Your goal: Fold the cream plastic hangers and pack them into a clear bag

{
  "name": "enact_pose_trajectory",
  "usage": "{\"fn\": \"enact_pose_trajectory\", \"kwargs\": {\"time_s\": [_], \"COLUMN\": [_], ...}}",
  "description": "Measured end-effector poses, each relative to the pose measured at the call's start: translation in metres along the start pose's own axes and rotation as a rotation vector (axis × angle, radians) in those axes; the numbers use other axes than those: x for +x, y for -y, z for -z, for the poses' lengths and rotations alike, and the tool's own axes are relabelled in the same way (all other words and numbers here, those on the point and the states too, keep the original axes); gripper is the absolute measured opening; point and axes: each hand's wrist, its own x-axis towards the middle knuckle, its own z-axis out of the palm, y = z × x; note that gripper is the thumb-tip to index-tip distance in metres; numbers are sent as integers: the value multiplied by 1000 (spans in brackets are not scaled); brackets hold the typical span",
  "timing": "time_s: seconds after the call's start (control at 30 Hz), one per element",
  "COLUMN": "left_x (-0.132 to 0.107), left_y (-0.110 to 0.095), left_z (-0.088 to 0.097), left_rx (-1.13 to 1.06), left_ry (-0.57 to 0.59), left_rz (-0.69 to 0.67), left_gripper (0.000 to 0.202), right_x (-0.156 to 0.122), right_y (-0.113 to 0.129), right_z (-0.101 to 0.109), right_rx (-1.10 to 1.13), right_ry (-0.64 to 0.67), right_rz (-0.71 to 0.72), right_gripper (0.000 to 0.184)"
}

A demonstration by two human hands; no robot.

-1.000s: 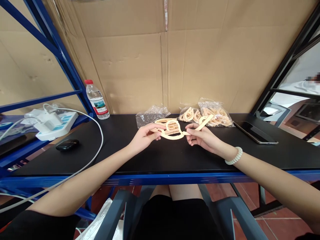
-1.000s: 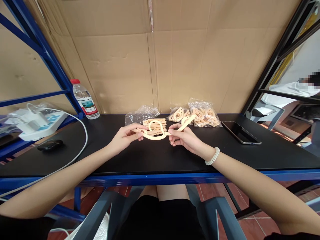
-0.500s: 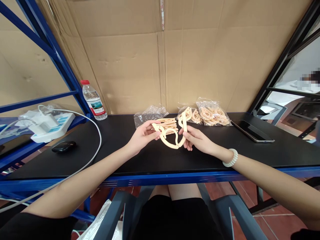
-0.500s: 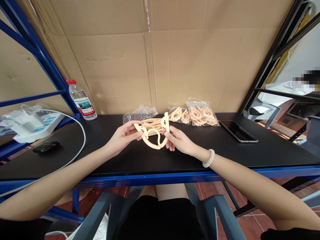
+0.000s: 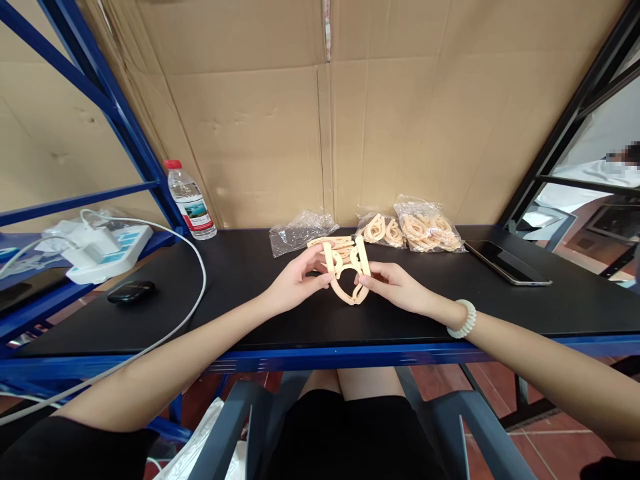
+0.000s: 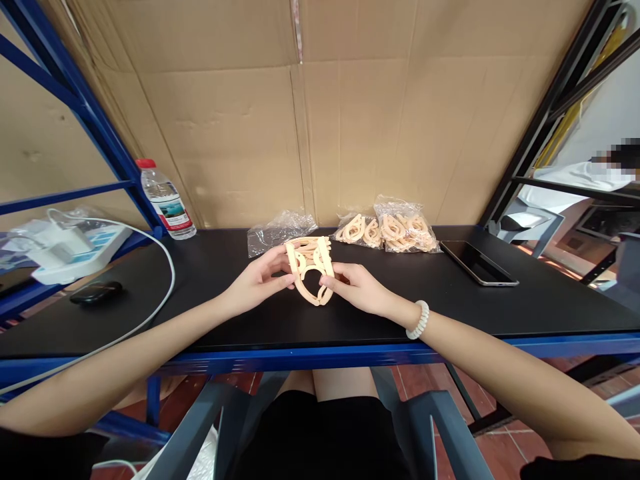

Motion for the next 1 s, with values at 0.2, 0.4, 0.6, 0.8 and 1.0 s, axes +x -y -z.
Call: {"fn": "enact_pose_trajectory", "kwargs": {"time_s": [0.2,0.4,0.6,0.8,1.0], "left_x": [2,3,0,-2,-3], "left_y": [7,12,11,4,6], "left_z": [-8,-10,-14,-20,-20], "left_rx": [127,143,197,326,372], "left_ry": [-139,-151,-136,-118,-114], "left_rz": [-23,-29,-38,-35,-63], "left_gripper": [33,42,47,41,23], "right_x": [5,7,6,7,9], "right_y": [-4,-1,-2,-4,-2], "right_z": [-5,-9,-10,-12,-14], "right_rx": [73,48,39,71,148], "right_ry": [-90,-188,-213,-160,-55], "right_rz": [-57,-49,-52,-19,21], "right_gripper": [35,33,33,36,36]}}
